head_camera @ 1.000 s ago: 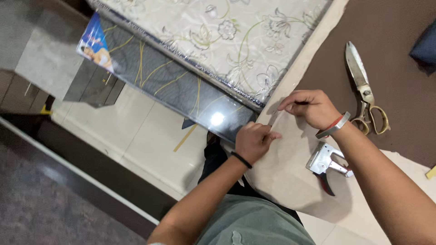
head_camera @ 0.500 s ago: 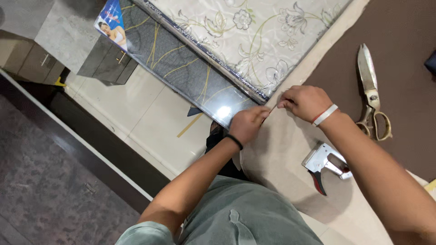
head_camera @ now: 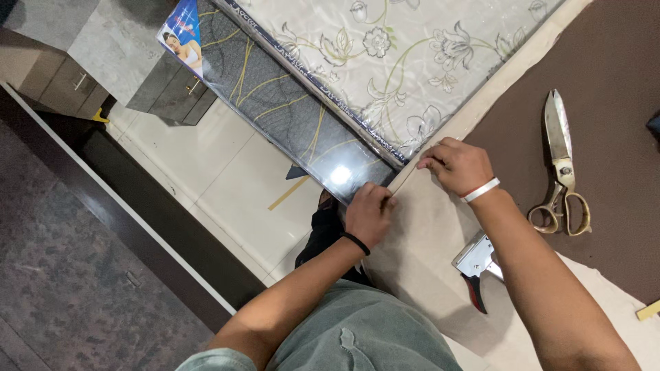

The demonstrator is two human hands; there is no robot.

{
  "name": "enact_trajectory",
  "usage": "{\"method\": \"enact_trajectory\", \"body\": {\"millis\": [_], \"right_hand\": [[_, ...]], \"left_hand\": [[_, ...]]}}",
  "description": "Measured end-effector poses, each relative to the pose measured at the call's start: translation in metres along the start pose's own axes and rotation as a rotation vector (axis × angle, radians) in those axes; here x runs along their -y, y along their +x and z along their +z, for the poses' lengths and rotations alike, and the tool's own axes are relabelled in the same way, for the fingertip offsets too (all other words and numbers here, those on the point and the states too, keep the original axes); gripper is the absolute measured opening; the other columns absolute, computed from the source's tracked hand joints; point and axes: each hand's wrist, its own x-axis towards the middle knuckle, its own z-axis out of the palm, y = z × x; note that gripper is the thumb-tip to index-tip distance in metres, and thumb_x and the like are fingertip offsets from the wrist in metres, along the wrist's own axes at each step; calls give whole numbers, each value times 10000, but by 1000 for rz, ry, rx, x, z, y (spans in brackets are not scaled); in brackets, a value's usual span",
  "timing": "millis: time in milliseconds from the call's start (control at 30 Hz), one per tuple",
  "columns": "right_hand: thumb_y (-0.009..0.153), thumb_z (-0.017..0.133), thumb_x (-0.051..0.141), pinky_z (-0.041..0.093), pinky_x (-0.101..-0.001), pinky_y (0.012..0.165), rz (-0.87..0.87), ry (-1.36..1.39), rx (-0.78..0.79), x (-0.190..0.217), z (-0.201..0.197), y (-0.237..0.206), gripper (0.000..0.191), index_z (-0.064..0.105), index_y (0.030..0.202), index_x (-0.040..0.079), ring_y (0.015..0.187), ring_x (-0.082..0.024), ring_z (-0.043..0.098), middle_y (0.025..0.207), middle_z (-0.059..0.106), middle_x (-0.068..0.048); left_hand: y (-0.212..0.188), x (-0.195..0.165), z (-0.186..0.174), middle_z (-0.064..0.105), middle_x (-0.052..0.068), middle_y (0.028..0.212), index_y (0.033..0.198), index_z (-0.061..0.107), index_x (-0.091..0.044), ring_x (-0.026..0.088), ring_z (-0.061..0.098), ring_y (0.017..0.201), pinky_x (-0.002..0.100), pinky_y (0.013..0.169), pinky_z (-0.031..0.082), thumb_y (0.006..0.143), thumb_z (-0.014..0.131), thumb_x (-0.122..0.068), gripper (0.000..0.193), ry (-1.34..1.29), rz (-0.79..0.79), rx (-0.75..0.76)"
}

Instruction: The person staples beige fabric onto the wooden base of a mattress, working around the edges on the floor. They load the staple gun, lay the fabric over the base, pull it taut, and drive staples along the sides, cutting and repositioning the fabric as needed.

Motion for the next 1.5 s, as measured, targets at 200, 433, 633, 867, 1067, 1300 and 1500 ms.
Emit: {"method": "enact_trajectory", "body": {"millis": [200, 433, 633, 867, 1067, 1300, 1500], "right_hand": [[834, 795, 328, 551, -419, 673, 116, -48, 63, -2, 9, 7, 193, 783, 879, 141, 788, -297, 690, 863, 701, -55], [746, 821, 293, 548, -437, 754, 206, 196, 300, -5, -14, 6, 386, 729, 1058, 85, 881, -336, 701, 948, 735, -136], [830, 756, 255, 571, -403, 778, 280, 140, 231, -14, -15, 0, 210, 781, 988, 119, 882, -291, 724, 958, 759, -93], [829, 753, 291, 569, -405, 753, 418, -62, -5, 0, 5, -5, 142, 810, 910, 189, 889, -251, 704, 932, 729, -14], [823, 759, 309, 568, -395, 719, 449, -117, -85, 9, 8, -3, 94, 815, 859, 243, 913, -194, 692, 931, 687, 42], [800, 784, 314, 563, -379, 741, 560, -103, -160, 17, 13, -1, 71, 823, 831, 263, 941, -189, 688, 922, 699, 50], [765, 825, 348, 556, -372, 744, 844, 4, -163, 25, 16, 9, 118, 816, 829, 249, 874, -199, 702, 902, 687, 23]], "left_hand": [[41, -8, 18, 699, 251, 934, 1273, 485, -29, 450, 689, 797, 550, 669, 552, 913, 624, -447, 569, 123, 16, 249], [54, 8, 39, 716, 214, 770, 1106, 487, -63, 428, 708, 744, 556, 666, 561, 1060, 464, -480, 420, 217, -86, 391], [57, 8, 36, 731, 231, 875, 1185, 486, -64, 457, 696, 813, 591, 711, 536, 1062, 417, -463, 423, 147, -135, 525], [68, 11, 27, 664, 327, 1146, 1518, 287, -30, 507, 667, 930, 567, 757, 538, 999, 497, -558, 770, -72, 75, 495], [86, 11, 34, 702, 306, 930, 1457, 352, -67, 510, 671, 859, 594, 744, 516, 958, 522, -556, 719, -26, -9, 636], [98, 20, 51, 701, 288, 816, 1144, 514, -60, 502, 681, 814, 615, 719, 512, 1032, 489, -567, 519, 88, -24, 571], [132, 31, 54, 685, 328, 927, 1270, 479, -51, 536, 659, 883, 615, 771, 508, 954, 526, -585, 622, 37, 104, 744]]}}
